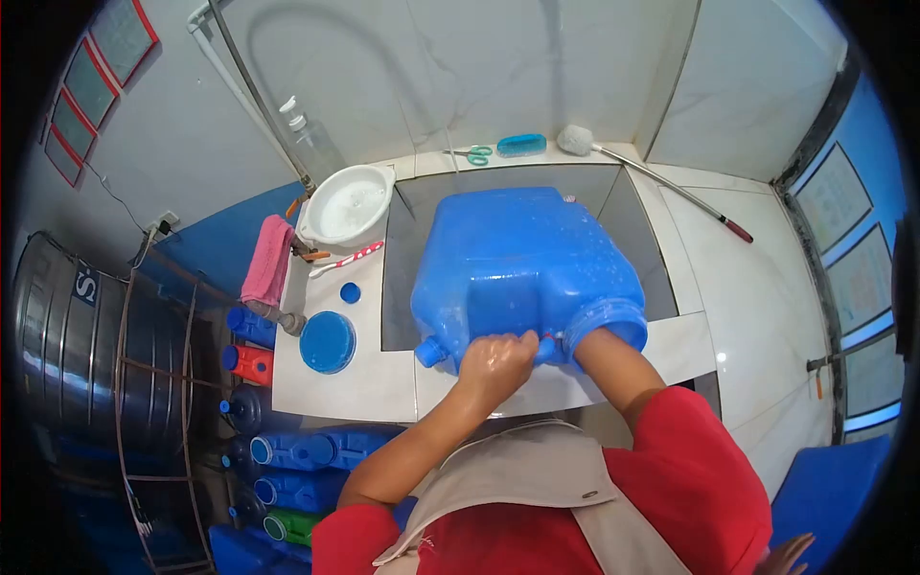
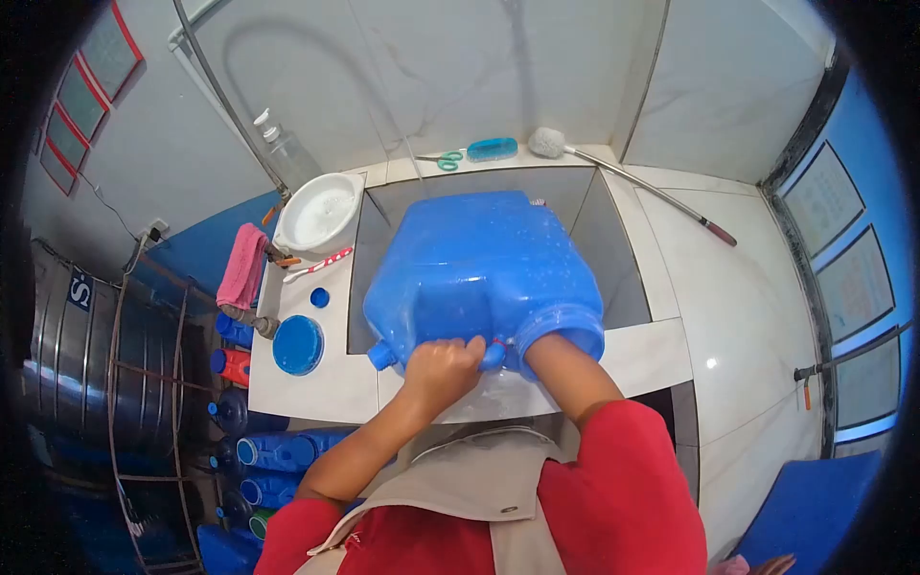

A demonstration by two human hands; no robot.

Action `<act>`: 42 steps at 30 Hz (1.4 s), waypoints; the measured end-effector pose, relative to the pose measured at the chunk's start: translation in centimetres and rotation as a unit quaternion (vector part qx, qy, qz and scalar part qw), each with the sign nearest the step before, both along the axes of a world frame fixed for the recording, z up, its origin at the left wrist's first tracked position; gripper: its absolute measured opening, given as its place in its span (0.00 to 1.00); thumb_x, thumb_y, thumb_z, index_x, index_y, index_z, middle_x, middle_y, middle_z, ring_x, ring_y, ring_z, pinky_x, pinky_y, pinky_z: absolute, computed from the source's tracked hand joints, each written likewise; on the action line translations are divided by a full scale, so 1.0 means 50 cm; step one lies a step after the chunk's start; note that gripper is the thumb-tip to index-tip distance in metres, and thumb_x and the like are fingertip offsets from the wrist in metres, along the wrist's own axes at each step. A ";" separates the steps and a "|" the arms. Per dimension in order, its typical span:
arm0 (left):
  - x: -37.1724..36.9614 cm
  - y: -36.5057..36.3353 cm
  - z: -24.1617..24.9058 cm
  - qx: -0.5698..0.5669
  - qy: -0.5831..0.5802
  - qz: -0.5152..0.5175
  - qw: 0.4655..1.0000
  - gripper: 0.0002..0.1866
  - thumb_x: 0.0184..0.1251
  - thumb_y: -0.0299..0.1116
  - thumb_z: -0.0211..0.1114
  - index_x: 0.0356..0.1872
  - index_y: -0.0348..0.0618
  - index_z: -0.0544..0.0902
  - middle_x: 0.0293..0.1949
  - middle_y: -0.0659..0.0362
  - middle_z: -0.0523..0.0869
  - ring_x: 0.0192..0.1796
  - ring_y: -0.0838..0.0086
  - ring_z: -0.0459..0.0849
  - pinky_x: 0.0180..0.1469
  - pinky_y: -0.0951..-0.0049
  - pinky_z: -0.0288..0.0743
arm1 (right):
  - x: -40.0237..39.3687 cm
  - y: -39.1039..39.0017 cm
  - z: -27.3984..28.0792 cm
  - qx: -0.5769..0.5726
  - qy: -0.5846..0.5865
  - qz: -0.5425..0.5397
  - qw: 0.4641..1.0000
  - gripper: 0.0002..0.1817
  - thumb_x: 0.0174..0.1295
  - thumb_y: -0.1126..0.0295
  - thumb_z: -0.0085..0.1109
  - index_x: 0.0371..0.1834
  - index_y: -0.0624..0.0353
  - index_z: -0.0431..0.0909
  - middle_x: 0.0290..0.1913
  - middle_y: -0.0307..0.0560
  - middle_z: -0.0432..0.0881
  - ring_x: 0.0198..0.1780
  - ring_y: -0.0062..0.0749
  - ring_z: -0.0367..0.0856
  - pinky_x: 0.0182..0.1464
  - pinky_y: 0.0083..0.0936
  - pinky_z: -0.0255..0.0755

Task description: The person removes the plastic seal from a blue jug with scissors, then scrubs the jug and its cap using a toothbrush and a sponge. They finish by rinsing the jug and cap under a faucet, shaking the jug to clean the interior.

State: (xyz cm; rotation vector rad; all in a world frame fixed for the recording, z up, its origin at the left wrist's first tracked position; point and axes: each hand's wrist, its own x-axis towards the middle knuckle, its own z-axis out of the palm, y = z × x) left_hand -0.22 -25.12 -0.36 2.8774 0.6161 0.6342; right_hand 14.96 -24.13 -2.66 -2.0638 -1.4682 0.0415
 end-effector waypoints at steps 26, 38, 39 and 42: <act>0.064 0.296 -0.176 -0.324 -0.221 0.172 0.904 0.11 0.45 0.33 0.66 0.30 0.40 0.82 0.19 0.51 0.81 0.23 0.64 0.80 0.29 0.66 0.71 | 0.213 0.115 0.066 0.203 -0.027 -0.047 0.978 0.13 0.61 0.66 0.44 0.41 0.62 0.74 0.37 0.60 0.75 0.39 0.52 0.73 0.46 0.42 0.67; -0.004 0.369 -0.372 -0.553 -0.025 0.041 0.832 0.18 0.48 0.26 0.68 0.44 0.40 0.80 0.37 0.60 0.84 0.39 0.75 0.80 0.44 0.71 0.74 | 0.143 0.185 -0.056 0.222 -0.008 0.093 0.970 0.12 0.44 0.74 0.53 0.34 0.59 0.78 0.34 0.52 0.78 0.40 0.46 0.73 0.46 0.39 0.64; -0.021 0.372 -0.377 -0.556 -0.020 0.048 0.829 0.18 0.48 0.26 0.68 0.44 0.40 0.80 0.37 0.60 0.84 0.39 0.75 0.80 0.44 0.71 0.74 | 0.149 0.188 -0.072 0.219 0.000 0.095 0.971 0.12 0.44 0.74 0.53 0.34 0.59 0.78 0.34 0.52 0.78 0.40 0.46 0.73 0.46 0.39 0.64; -0.071 0.392 -0.391 -0.521 0.039 0.065 0.850 0.24 0.49 0.29 0.70 0.51 0.41 0.77 0.47 0.57 0.82 0.49 0.70 0.78 0.52 0.68 0.72 | 0.276 0.225 -0.176 0.228 -0.001 0.073 0.971 0.10 0.45 0.73 0.54 0.33 0.58 0.77 0.35 0.51 0.75 0.41 0.47 0.72 0.47 0.40 0.65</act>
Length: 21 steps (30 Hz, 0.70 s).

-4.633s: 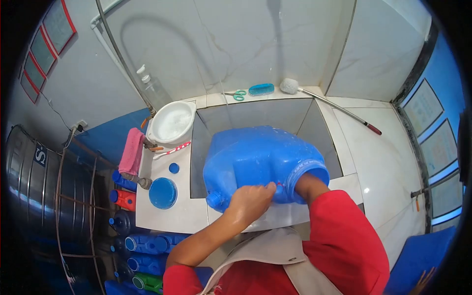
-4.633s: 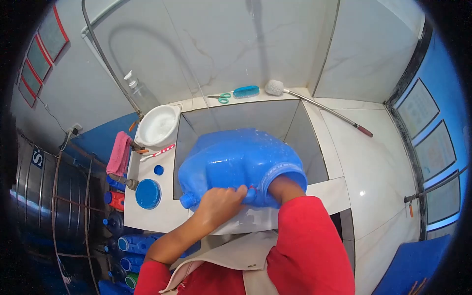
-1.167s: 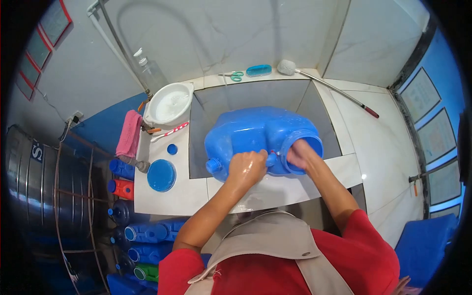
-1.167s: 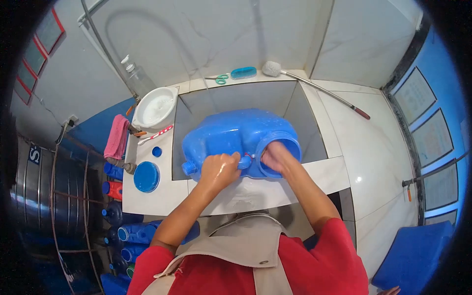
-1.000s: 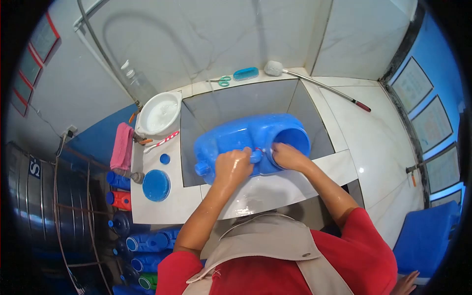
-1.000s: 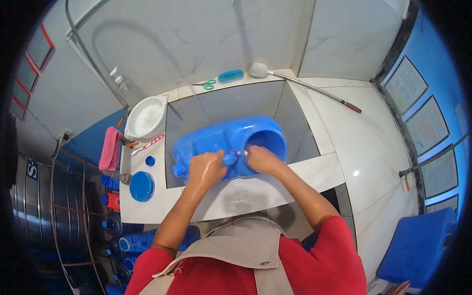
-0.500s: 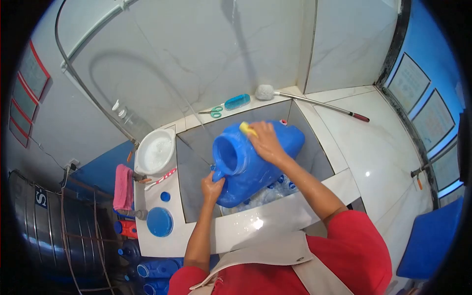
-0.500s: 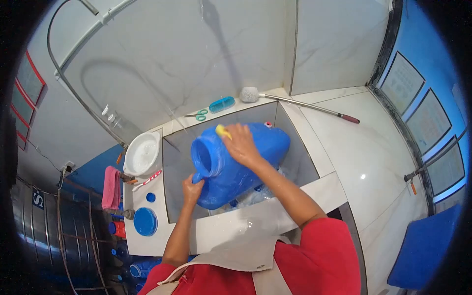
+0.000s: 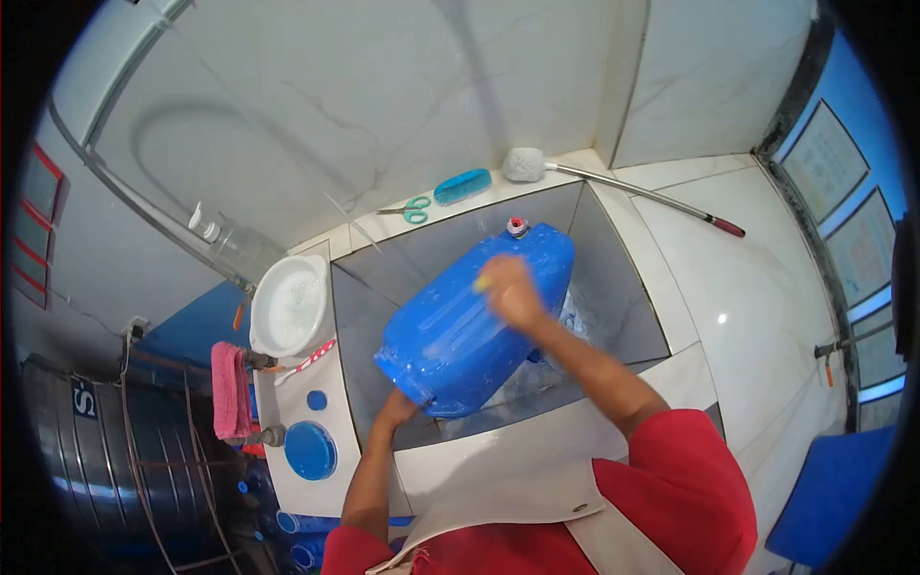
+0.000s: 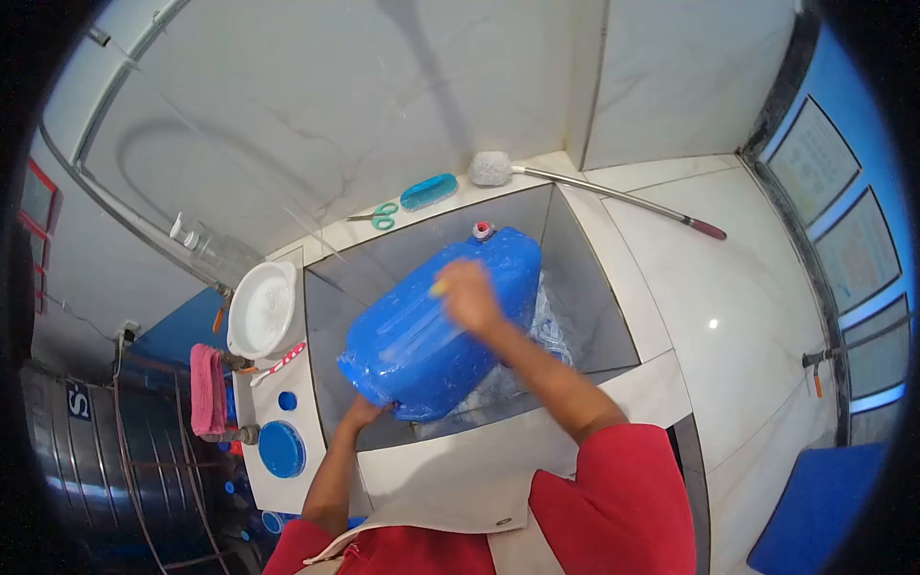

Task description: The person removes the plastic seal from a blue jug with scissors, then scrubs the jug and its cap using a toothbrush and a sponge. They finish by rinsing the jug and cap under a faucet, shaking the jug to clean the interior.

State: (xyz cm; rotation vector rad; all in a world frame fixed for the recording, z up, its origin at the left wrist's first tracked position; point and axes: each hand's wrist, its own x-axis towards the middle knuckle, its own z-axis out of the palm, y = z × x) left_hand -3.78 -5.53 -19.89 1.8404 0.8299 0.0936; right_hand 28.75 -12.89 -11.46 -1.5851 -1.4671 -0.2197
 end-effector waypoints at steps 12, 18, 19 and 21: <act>-0.028 0.020 0.103 0.121 -0.038 0.270 0.954 0.25 0.60 0.34 0.57 0.57 0.33 0.69 0.56 0.47 0.74 0.58 0.62 0.73 0.60 0.63 0.64 | 0.097 0.020 0.023 -0.187 -0.129 -0.190 0.955 0.09 0.50 0.72 0.52 0.36 0.54 0.76 0.39 0.47 0.74 0.44 0.44 0.71 0.43 0.40 0.65; 0.070 0.019 0.205 -0.181 -0.209 0.436 0.857 0.25 0.68 0.49 0.53 0.48 0.33 0.75 0.40 0.53 0.80 0.45 0.70 0.79 0.51 0.69 0.71 | -0.002 0.069 0.057 -0.237 -0.074 -0.129 0.960 0.09 0.47 0.73 0.53 0.33 0.59 0.76 0.38 0.54 0.75 0.42 0.50 0.72 0.43 0.43 0.67; 0.078 0.016 0.202 -0.141 -0.137 0.435 0.878 0.26 0.68 0.52 0.53 0.46 0.33 0.77 0.36 0.56 0.81 0.42 0.72 0.80 0.48 0.72 0.72 | -0.057 0.081 0.051 -0.175 -0.062 -0.054 0.981 0.09 0.47 0.74 0.52 0.33 0.60 0.76 0.38 0.57 0.75 0.42 0.51 0.72 0.43 0.45 0.66; 0.086 0.003 0.181 -0.114 -0.147 0.431 0.883 0.25 0.68 0.52 0.53 0.44 0.34 0.77 0.33 0.58 0.80 0.40 0.75 0.80 0.46 0.74 0.72 | -0.184 0.109 0.047 -0.157 -0.115 0.074 0.978 0.07 0.49 0.72 0.51 0.31 0.58 0.76 0.35 0.53 0.76 0.41 0.47 0.73 0.42 0.42 0.66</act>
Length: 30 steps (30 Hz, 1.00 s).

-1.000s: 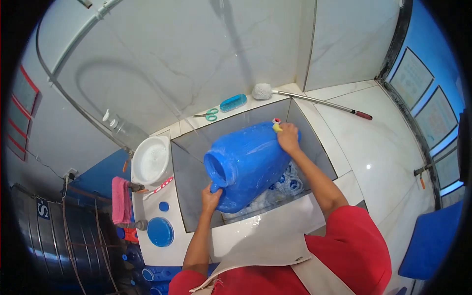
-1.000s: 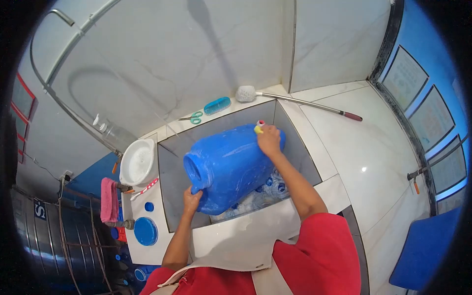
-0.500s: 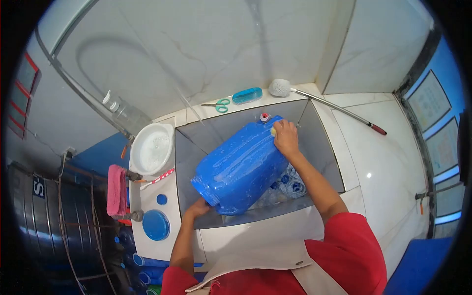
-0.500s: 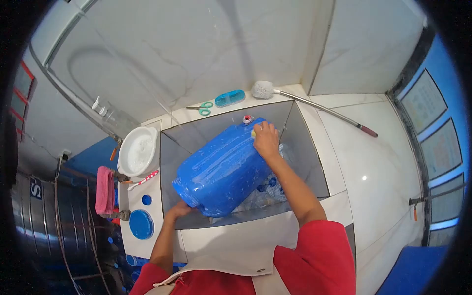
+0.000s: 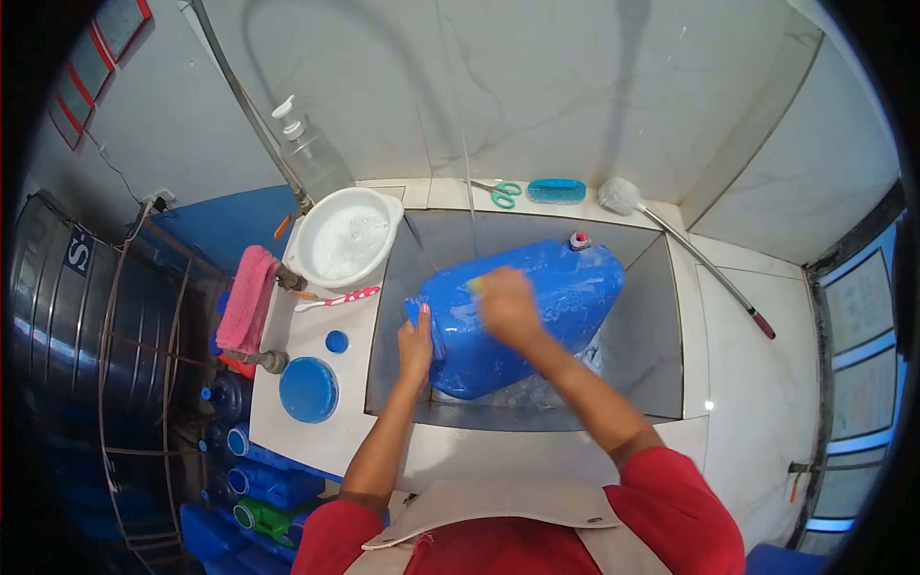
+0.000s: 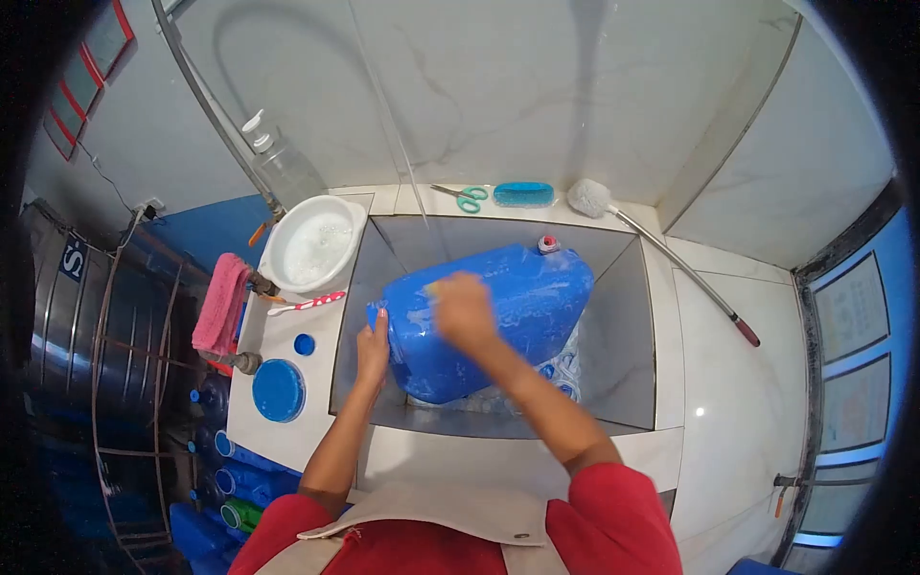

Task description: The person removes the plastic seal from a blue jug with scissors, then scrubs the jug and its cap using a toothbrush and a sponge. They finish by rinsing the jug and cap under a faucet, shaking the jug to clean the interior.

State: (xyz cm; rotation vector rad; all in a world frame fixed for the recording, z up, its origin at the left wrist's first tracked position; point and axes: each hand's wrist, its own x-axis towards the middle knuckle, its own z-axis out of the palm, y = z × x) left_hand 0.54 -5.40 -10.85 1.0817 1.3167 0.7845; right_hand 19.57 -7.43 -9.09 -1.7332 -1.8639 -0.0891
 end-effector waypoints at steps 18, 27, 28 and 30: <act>-0.076 -0.103 0.103 0.104 0.421 -0.409 0.803 0.34 0.64 0.46 0.57 0.62 0.28 0.61 0.57 0.34 0.68 0.56 0.42 0.72 0.60 0.57 0.65 | 0.005 -0.105 0.013 -0.067 -0.016 -0.009 0.998 0.09 0.47 0.71 0.57 0.32 0.58 0.72 0.34 0.51 0.72 0.38 0.48 0.72 0.40 0.44 0.66; 0.034 -0.132 0.006 0.323 0.452 -0.329 0.764 0.43 0.56 0.62 0.58 0.70 0.58 0.55 0.67 0.42 0.54 0.66 0.30 0.50 0.57 0.26 0.50 | -0.239 0.228 0.155 0.002 0.123 0.221 0.967 0.12 0.55 0.71 0.48 0.39 0.65 0.74 0.39 0.56 0.77 0.42 0.54 0.74 0.49 0.42 0.67; 0.027 -0.135 0.007 0.321 0.457 -0.345 0.754 0.44 0.55 0.62 0.58 0.70 0.59 0.54 0.68 0.42 0.53 0.66 0.31 0.50 0.57 0.26 0.50 | -0.256 0.262 0.147 -0.044 0.114 0.225 0.967 0.12 0.57 0.70 0.49 0.40 0.65 0.75 0.38 0.55 0.78 0.43 0.51 0.75 0.51 0.39 0.66; 0.018 -0.139 0.005 0.323 0.465 -0.363 0.740 0.45 0.54 0.63 0.59 0.71 0.61 0.52 0.68 0.43 0.53 0.66 0.31 0.50 0.58 0.26 0.49 | -0.237 0.296 0.140 -0.101 0.220 0.217 0.946 0.11 0.59 0.70 0.49 0.40 0.66 0.75 0.39 0.54 0.79 0.43 0.46 0.76 0.50 0.36 0.69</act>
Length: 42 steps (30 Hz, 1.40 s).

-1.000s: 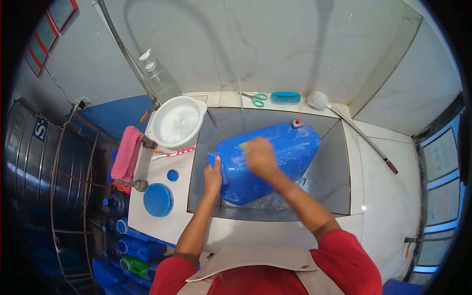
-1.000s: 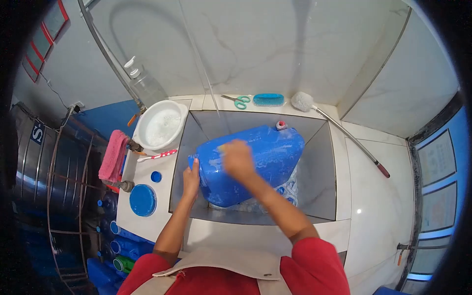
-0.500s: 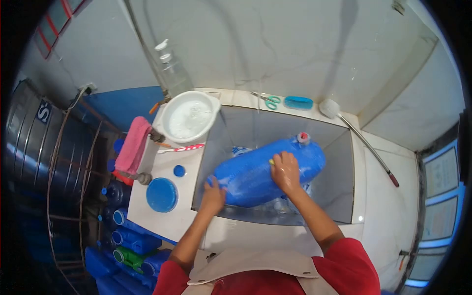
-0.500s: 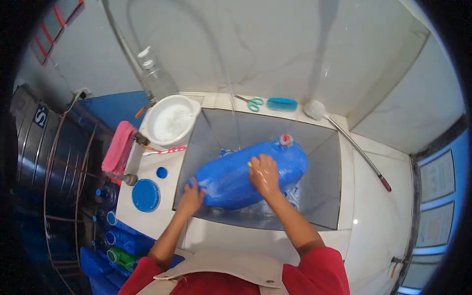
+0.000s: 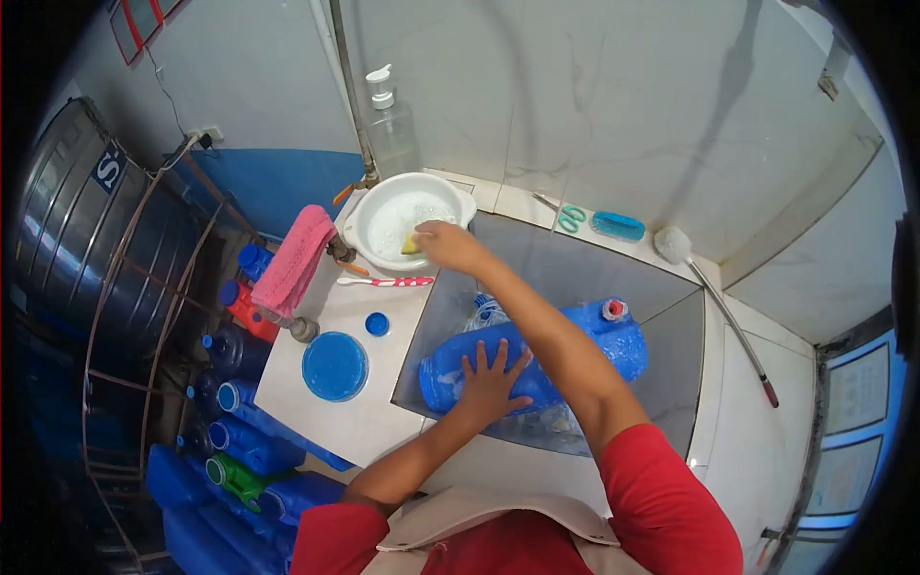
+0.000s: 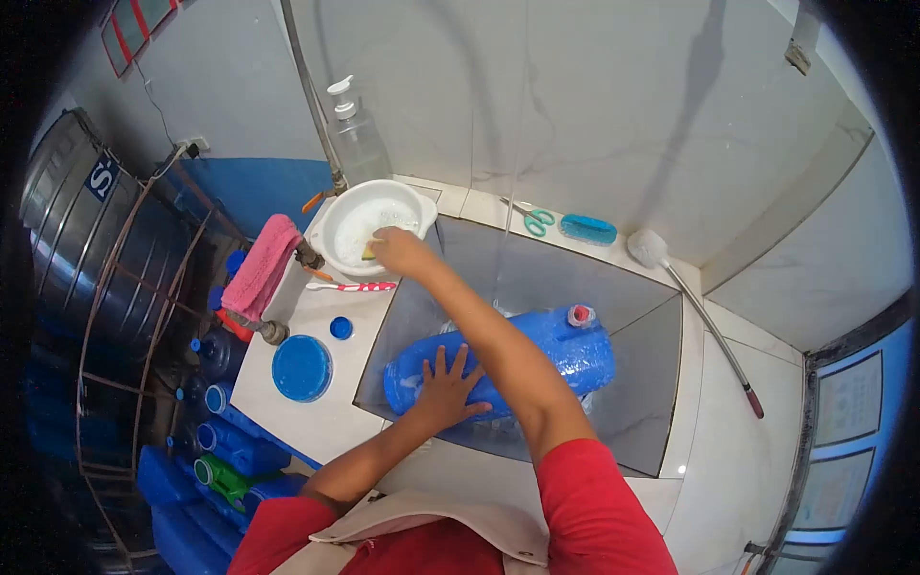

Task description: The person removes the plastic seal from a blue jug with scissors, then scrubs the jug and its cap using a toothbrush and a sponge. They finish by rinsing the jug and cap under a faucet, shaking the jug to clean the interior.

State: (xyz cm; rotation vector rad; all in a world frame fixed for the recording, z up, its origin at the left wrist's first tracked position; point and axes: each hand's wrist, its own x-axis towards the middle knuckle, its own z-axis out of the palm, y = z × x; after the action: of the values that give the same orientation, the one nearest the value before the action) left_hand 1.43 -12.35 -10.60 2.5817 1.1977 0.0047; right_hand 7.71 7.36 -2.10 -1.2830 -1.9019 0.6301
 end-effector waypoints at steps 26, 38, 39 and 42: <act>-0.227 0.278 0.003 0.293 -0.005 0.194 0.936 0.14 0.59 0.26 0.52 0.45 0.35 0.76 0.45 0.49 0.78 0.50 0.58 0.77 0.52 0.56 0.69 | 0.260 -0.074 -0.068 -0.367 0.468 -0.133 0.793 0.09 0.62 0.72 0.47 0.33 0.68 0.75 0.28 0.50 0.79 0.26 0.31 0.79 0.30 0.20 0.77; 0.077 0.298 0.036 -0.055 -0.380 0.108 0.917 0.11 0.64 0.29 0.55 0.42 0.34 0.78 0.32 0.51 0.83 0.33 0.63 0.82 0.38 0.68 0.77 | 0.418 0.036 -0.178 0.009 -0.254 -0.370 0.894 0.09 0.55 0.75 0.50 0.35 0.64 0.78 0.42 0.58 0.76 0.41 0.52 0.79 0.44 0.40 0.76; 0.119 0.317 0.045 -0.197 -0.438 0.137 0.866 0.11 0.65 0.31 0.56 0.41 0.34 0.78 0.29 0.54 0.83 0.30 0.69 0.82 0.36 0.72 0.77 | 0.415 0.043 -0.188 0.018 -0.274 -0.391 0.878 0.08 0.55 0.75 0.49 0.33 0.65 0.77 0.42 0.59 0.75 0.40 0.50 0.80 0.43 0.40 0.76; 0.204 0.365 0.080 -0.352 -0.516 0.177 0.761 0.10 0.67 0.32 0.54 0.39 0.34 0.78 0.27 0.59 0.81 0.27 0.80 0.79 0.29 0.79 0.75 | 0.408 0.060 -0.192 -0.028 -0.269 -0.396 0.878 0.08 0.54 0.72 0.53 0.33 0.63 0.78 0.43 0.59 0.76 0.41 0.51 0.80 0.43 0.42 0.76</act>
State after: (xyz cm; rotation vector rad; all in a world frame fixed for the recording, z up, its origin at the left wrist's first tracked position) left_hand 11.61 5.92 -6.61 1.2684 0.9124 0.7832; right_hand 28.09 10.35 -11.70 -2.2504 -1.5174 -0.1262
